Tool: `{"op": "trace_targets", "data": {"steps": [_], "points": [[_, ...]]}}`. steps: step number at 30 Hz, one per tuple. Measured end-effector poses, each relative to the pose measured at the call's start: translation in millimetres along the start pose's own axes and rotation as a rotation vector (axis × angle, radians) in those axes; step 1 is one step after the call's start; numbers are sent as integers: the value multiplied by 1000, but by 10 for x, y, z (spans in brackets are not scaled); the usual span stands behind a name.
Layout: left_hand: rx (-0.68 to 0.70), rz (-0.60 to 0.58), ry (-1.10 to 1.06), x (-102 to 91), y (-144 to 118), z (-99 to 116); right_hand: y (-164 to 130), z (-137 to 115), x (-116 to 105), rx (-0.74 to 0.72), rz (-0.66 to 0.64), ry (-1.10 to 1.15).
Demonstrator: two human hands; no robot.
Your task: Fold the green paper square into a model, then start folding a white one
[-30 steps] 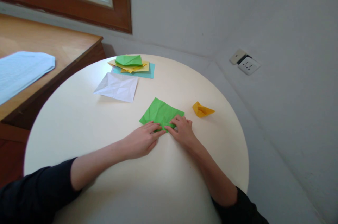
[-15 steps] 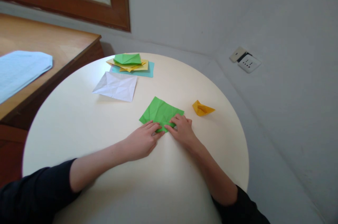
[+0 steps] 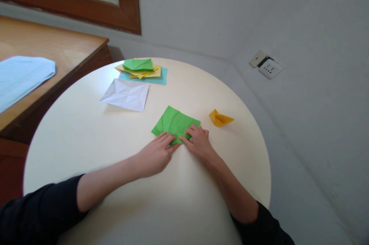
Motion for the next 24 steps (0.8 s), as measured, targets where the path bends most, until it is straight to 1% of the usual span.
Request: {"op": "trace_targets", "data": {"steps": [4, 7, 11, 14, 18, 24], "points": [[-1, 16, -41, -14, -8, 17, -1, -8, 3, 9, -13, -4], [0, -2, -57, -6, -10, 24, -5, -8, 0, 6, 1, -14], [-5, -36, -20, 39, -9, 27, -14, -25, -20, -13, 35, -7], [-12, -42, 21, 76, -17, 33, -23, -15, -43, 14, 42, -9], [-30, -19, 54, 87, -25, 35, -34, 29, -57, 44, 38, -22], [-24, -32, 40, 70, -15, 35, -87, 185, -93, 79, 108, -32]]}}
Point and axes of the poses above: each hand's wrist, its own y-axis towards the middle knuckle, its own x-axis out of the palm, z = x × y, the point moved 8 cm from there along y, towards the middle knuckle, and after that the axes turned 11 degrees about -x, right-handed, at the moved point
